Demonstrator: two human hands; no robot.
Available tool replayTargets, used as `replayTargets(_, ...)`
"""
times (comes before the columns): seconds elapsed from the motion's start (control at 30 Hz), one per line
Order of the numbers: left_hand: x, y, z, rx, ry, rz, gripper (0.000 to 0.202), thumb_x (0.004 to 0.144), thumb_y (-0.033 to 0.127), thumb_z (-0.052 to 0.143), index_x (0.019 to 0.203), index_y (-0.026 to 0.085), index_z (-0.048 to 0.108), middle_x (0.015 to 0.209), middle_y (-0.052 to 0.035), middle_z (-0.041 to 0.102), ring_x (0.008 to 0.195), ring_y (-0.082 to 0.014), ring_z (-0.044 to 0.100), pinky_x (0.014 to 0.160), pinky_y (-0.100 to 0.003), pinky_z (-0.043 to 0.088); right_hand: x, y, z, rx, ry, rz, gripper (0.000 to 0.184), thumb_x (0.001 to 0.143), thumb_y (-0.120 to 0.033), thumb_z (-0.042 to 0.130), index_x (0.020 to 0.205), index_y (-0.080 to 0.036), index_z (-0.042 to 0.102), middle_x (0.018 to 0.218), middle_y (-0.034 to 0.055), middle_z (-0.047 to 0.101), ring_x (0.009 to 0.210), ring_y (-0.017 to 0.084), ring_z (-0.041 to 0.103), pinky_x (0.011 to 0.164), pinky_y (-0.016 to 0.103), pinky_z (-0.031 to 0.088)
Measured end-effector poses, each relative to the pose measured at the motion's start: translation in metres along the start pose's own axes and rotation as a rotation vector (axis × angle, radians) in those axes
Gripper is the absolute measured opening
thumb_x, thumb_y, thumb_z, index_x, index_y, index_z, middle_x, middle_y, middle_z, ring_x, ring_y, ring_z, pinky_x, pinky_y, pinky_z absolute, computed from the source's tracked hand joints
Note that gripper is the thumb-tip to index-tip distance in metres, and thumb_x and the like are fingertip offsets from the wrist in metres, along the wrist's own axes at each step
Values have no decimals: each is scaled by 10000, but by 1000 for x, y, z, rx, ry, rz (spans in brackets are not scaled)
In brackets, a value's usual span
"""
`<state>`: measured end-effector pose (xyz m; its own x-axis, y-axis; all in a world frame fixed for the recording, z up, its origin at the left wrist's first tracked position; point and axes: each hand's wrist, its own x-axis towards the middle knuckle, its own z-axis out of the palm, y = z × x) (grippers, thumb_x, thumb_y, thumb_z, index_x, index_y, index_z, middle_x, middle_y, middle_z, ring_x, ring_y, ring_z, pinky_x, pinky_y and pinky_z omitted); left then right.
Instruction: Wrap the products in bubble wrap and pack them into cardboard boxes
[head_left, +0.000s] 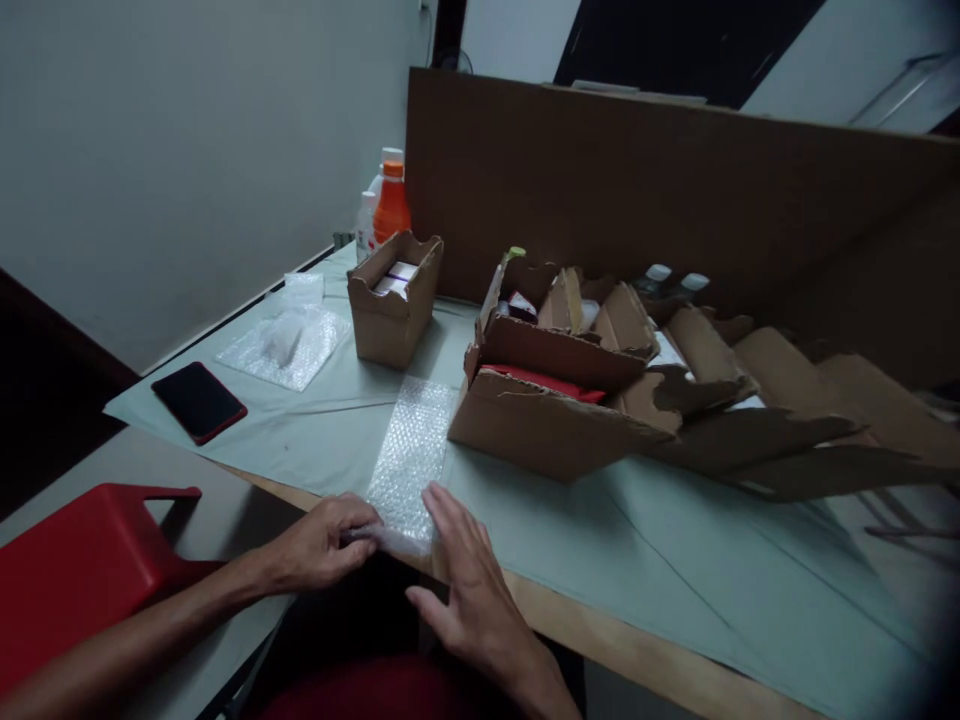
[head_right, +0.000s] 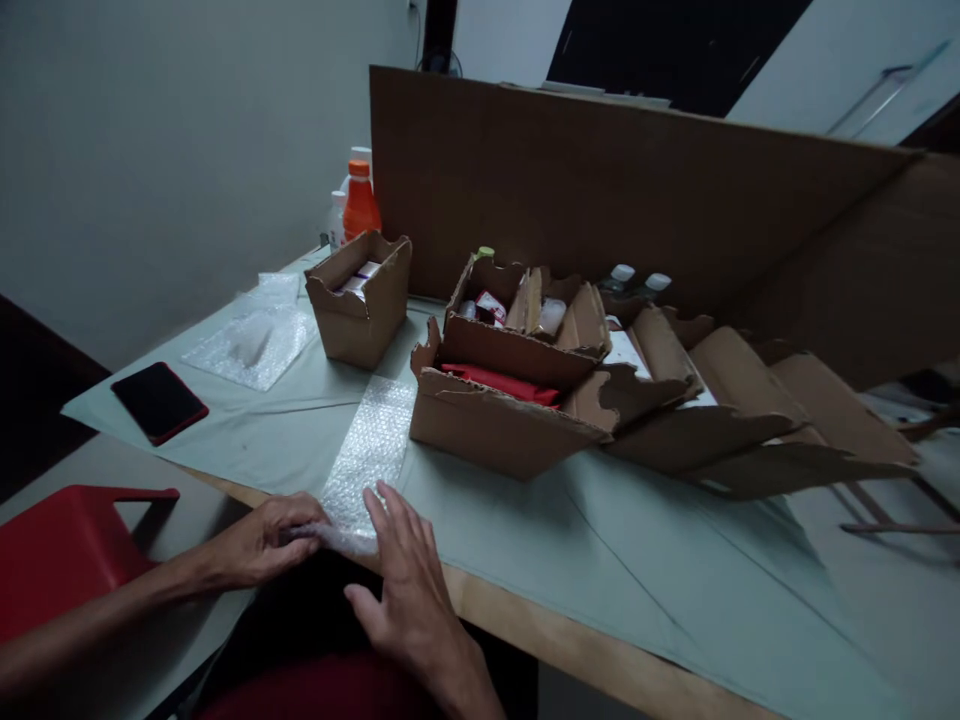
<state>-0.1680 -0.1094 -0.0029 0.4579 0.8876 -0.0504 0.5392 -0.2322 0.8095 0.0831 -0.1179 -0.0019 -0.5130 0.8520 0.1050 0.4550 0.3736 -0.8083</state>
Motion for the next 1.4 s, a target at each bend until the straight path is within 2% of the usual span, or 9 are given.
replayTargets(0.17, 14, -4, -1, -282, 30, -185, 309, 816, 396, 551, 975, 144, 635, 769, 12, 582, 685, -139, 520, 607, -232, 395, 25, 14, 29, 56, 80, 180, 353, 884, -202, 551, 1219, -212, 660, 1044, 54, 742, 925, 223, 655, 861, 361, 509)
replayTargets(0.3, 22, -13, 10, -250, 179, -267, 405, 791, 383, 566, 1109, 141, 629, 787, 12, 594, 721, -153, 541, 649, -247, 423, 18, 25, 41, 72, 242, 185, 398, 890, -220, 571, 1285, -198, 613, 977, 43, 736, 845, 193, 673, 775, 305, 524)
replayTargets(0.43, 30, -16, 18, -8, 221, -291, 465, 818, 299, 569, 1263, 167, 603, 633, 66, 497, 593, -135, 484, 575, -238, 360, 3, 23, 32, -191, 450, -31, 386, 919, -183, 554, 1304, -211, 581, 1063, 87, 715, 966, 222, 659, 866, 376, 510)
replayTargets(0.6, 30, -15, 23, 226, 247, -222, 499, 857, 240, 577, 1353, 190, 550, 849, -20, 672, 766, -194, 632, 726, -297, 489, 4, 13, 27, -447, 183, -262, 413, 879, -92, 566, 1276, -203, 591, 1329, 112, 633, 1248, 284, 540, 1001, 461, 426)
replayTargets(0.77, 2, -13, 26, 379, 418, 127, 540, 872, 330, 647, 1376, 186, 517, 1356, -165, 574, 1228, -307, 545, 1045, -466, 442, 25, 21, 26, -385, 134, -243, 286, 925, -45, 499, 1099, -201, 664, 1158, 74, 725, 1114, 232, 619, 934, 403, 437)
replayTargets(0.9, -4, -14, 23, 285, 308, 199, 371, 919, 173, 515, 1281, 205, 594, 1125, -93, 705, 1049, -231, 628, 979, -414, 478, 37, 21, 16, -278, 95, -119, 229, 969, -131, 491, 1034, -213, 696, 969, 44, 760, 875, 190, 668, 836, 351, 459)
replayTargets(1.1, 32, -24, 14, 233, 276, -69, 388, 910, 229, 538, 1290, 180, 606, 1013, -77, 733, 870, -217, 669, 841, -382, 532, 34, 21, 4, -420, 326, -132, 289, 952, -208, 540, 1225, -194, 634, 1226, 113, 680, 1123, 249, 605, 940, 401, 445)
replayTargets(1.27, 29, -25, 19, 419, 412, 94, 343, 913, 254, 556, 1244, 187, 621, 1248, -150, 632, 1134, -291, 595, 970, -461, 492, 35, 31, 13, -487, 109, -229, 380, 895, -145, 598, 1271, -203, 611, 1296, 114, 652, 1231, 267, 544, 1012, 448, 419)
replayTargets(1.4, 14, -25, 24, 452, 395, 189, 389, 897, 257, 605, 1281, 207, 576, 1311, -135, 601, 1189, -290, 547, 1011, -468, 454, 49, 34, 12, -389, 87, -201, 325, 939, -153, 552, 1245, -220, 640, 1210, 85, 710, 1203, 238, 577, 1018, 422, 419)
